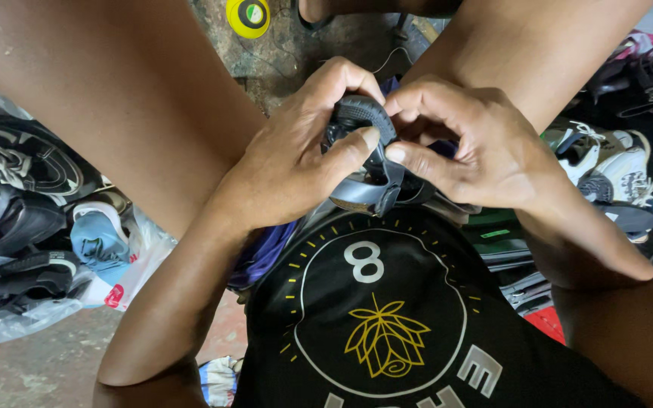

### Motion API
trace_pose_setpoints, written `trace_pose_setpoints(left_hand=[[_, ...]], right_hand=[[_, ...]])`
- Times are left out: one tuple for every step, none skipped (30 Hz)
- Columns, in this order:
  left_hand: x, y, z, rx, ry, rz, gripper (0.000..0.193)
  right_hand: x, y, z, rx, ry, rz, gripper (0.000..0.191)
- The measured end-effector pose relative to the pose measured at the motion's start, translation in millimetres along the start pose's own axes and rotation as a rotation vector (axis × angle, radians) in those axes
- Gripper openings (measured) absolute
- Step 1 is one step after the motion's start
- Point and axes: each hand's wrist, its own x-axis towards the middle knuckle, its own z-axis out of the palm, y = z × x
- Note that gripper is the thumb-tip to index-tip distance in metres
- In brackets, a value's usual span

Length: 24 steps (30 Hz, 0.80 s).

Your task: The person sits on the floor holding a black sandal and a rubber sole. They align the sole to the sandal's base, press and fit the edges together around the shoe, then use a hammer to tap and secure the sole in place.

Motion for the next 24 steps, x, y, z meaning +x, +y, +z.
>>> trace_pose_setpoints(left_hand=[[0, 0, 0, 0.007, 0.005, 0.013, 0.026], [1, 0, 1, 0.013, 0.010, 0.025, 0.027], [1, 0, 1, 0.038, 0.015, 0.031, 0.032], [2, 0, 2, 0.063, 0.019, 0.037, 0.036], [2, 1, 2, 0.059, 0.021, 0.006, 0.040], [3, 2, 2, 0.053, 0.021, -0.025, 0.044], [3, 3, 3, 0.046, 0.018, -0.056, 0.048], [3, 4, 3, 0.057, 0.022, -0.048, 0.048], [4, 5, 4, 0.070, 0.027, -0.039, 0.049], [4, 5, 4, 0.085, 0.034, -0.029, 0.049], [5, 5, 4, 0.075, 0.032, -0.061, 0.049], [6, 5, 5, 0.063, 0.027, -0.094, 0.048], [6, 4, 6, 0.051, 0.022, -0.130, 0.047], [6, 4, 7, 0.086, 0.050, -0.078, 0.046], [7, 3, 8, 0.121, 0.076, -0.024, 0.045], [8, 1, 9, 0.138, 0.090, -0.002, 0.045], [8, 0, 10, 0.156, 0.105, 0.019, 0.045], [9, -1, 11, 0.154, 0.109, -0.002, 0.045], [9, -1, 12, 0.153, 0.114, -0.025, 0.046], [9, -2, 12, 0.154, 0.116, -0.029, 0.046], [9, -3, 13, 0.157, 0.119, -0.030, 0.045], [10, -3, 13, 0.160, 0.121, -0.030, 0.045], [11, -3, 13, 0.150, 0.119, -0.045, 0.044], [12, -4, 12, 0.138, 0.114, -0.061, 0.043]], right_hand=[[-1, -3, 1, -0.055, 0.006, 0.032, 0.034], [-2, -6, 2, -0.108, 0.009, 0.062, 0.033], [-2, -7, 5, -0.203, 0.011, 0.054, 0.033], [-1, -8, 8, -0.298, 0.013, 0.045, 0.032], [-1, -10, 10, -0.394, 0.019, 0.037, 0.031], [-2, -11, 11, -0.411, 0.039, 0.012, 0.033], [-4, -12, 14, -0.427, 0.060, -0.012, 0.035], [-5, -13, 15, -0.442, 0.080, -0.036, 0.038], [-6, -14, 17, -0.442, 0.091, -0.035, 0.038], [-7, -15, 18, -0.442, 0.103, -0.036, 0.039], [-8, -15, 18, -0.441, 0.114, -0.036, 0.039], [-9, -15, 19, -0.434, 0.123, -0.033, 0.038], [-9, -15, 20, -0.425, 0.130, -0.030, 0.037], [-9, -15, 20, -0.415, 0.137, -0.027, 0.036], [-9, -14, 21, -0.414, 0.140, -0.031, 0.036], [-9, -13, 22, -0.415, 0.147, -0.036, 0.037], [-9, -12, 22, -0.416, 0.154, -0.042, 0.037], [-9, -11, 22, -0.413, 0.153, -0.034, 0.037], [-9, -10, 23, -0.408, 0.150, -0.025, 0.037], [-9, -9, 22, -0.402, 0.146, -0.019, 0.037], [-9, -8, 22, -0.397, 0.149, -0.043, 0.036], [-8, -7, 21, -0.394, 0.152, -0.066, 0.035], [-8, -6, 19, -0.389, 0.155, -0.086, 0.034], [-8, -5, 17, -0.378, 0.136, -0.089, 0.035]])
